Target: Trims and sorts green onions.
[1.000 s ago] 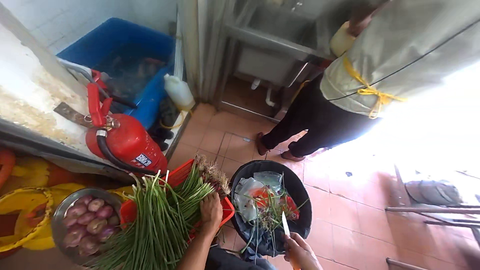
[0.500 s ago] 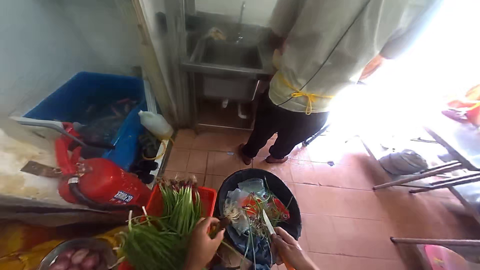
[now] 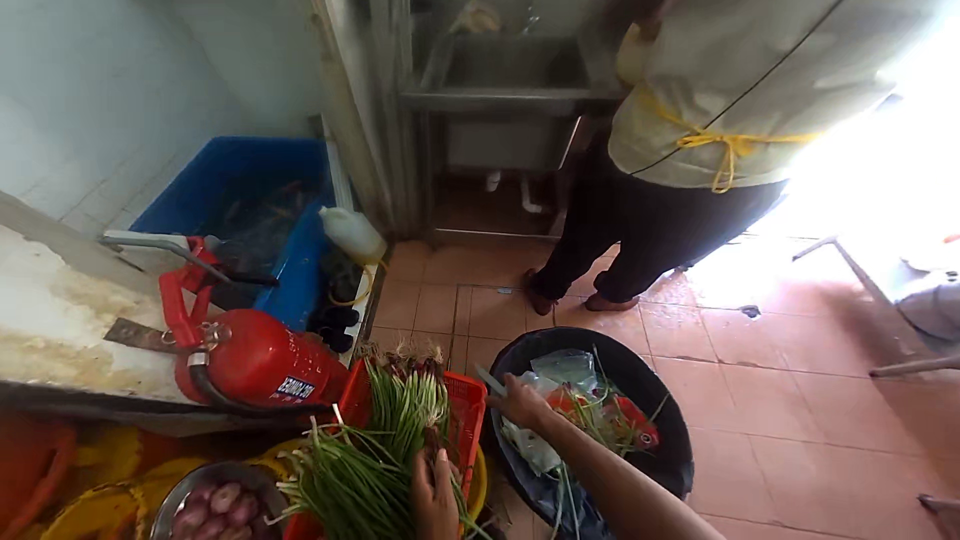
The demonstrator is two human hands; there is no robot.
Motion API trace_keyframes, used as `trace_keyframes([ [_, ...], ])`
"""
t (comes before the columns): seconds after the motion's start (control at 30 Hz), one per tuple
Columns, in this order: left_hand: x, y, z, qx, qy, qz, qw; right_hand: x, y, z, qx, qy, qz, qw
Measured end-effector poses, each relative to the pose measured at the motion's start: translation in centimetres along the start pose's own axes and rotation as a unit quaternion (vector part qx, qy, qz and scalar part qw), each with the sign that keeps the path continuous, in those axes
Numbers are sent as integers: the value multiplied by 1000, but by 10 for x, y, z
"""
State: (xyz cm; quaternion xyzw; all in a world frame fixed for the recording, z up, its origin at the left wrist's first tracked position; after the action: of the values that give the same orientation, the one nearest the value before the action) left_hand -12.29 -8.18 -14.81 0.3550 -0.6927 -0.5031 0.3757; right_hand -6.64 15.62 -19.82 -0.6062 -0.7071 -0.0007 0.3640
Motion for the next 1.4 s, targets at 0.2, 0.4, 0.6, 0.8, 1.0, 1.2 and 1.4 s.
trace_keyframes([
  [0.2,-2,38,-14,-121,-54,36,991,-54,-1,67,27,-4,-29,999],
  [0.4,-25,178,-2,-250,-105,-101,957,-98,50,-8,7,6,50,999],
  [0.6,-15,307,14,-296,-176,-148,927,-161,103,-78,-35,-25,165,985],
  [0.8,-30,354,1,-341,-296,-138,882,-141,155,-98,-14,-60,211,975],
  [1.0,-115,287,-67,-183,-475,300,807,-36,177,-186,51,-6,426,903],
  [1.2,-159,220,-114,-123,-597,396,687,43,125,-294,202,35,502,841],
  [1.4,-175,221,-131,-124,-617,353,692,54,117,-313,288,43,598,747],
])
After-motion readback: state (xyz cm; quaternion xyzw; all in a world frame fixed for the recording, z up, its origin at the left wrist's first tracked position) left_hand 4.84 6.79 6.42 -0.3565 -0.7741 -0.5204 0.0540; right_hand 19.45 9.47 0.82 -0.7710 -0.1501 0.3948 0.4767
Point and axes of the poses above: each hand's wrist, its own z-axis towards the middle knuckle, its own x-axis out of the back of the hand, y = z × x, the point moved 7 cm from there along z, towards the middle knuckle
